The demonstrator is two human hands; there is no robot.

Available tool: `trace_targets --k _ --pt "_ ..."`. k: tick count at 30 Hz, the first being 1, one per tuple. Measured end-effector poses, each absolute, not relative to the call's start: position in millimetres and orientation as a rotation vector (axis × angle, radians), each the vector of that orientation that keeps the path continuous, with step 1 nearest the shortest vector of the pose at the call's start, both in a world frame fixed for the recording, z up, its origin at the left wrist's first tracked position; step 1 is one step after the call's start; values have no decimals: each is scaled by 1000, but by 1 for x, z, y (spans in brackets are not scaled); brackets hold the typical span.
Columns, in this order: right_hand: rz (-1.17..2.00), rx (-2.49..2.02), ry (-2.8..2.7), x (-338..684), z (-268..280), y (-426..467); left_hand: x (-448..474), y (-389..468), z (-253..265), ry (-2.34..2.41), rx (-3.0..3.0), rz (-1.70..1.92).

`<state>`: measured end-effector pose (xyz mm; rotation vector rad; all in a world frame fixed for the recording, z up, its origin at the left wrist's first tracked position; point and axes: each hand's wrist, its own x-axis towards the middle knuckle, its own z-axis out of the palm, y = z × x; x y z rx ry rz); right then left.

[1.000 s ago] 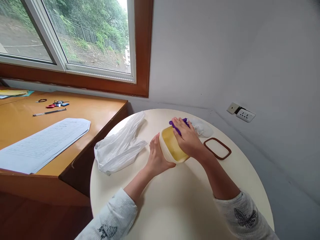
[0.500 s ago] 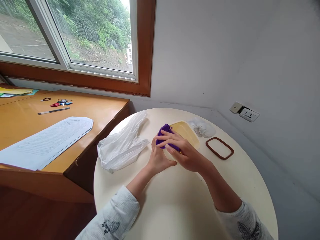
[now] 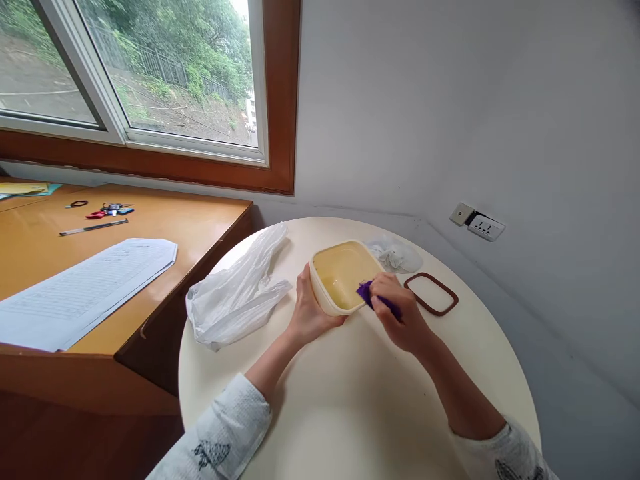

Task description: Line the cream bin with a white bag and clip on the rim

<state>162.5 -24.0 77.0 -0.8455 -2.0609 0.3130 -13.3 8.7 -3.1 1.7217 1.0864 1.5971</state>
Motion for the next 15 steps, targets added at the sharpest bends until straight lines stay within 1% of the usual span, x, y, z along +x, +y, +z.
trace_targets --k 2,3,6,8,11,15 --pt "231 -956 -1970 180 71 -15 -14 10 -4 1074 1752 1583" --pt "240 -1031 -1874 189 67 -11 -14 10 -5 1078 1749 1576" --pt "454 -1236 -1386 213 50 0 -16 10 -8 1118 1709 1536" --pt "538 -1269 -1177 224 39 6 -16 9 -9 1133 1690 1521" --pt "630 -1275 -1005 234 30 15 -15 9 -10 1109 1703 1520" --pt "756 -1213 -816 232 44 26 -13 8 -10 1045 1732 1503"
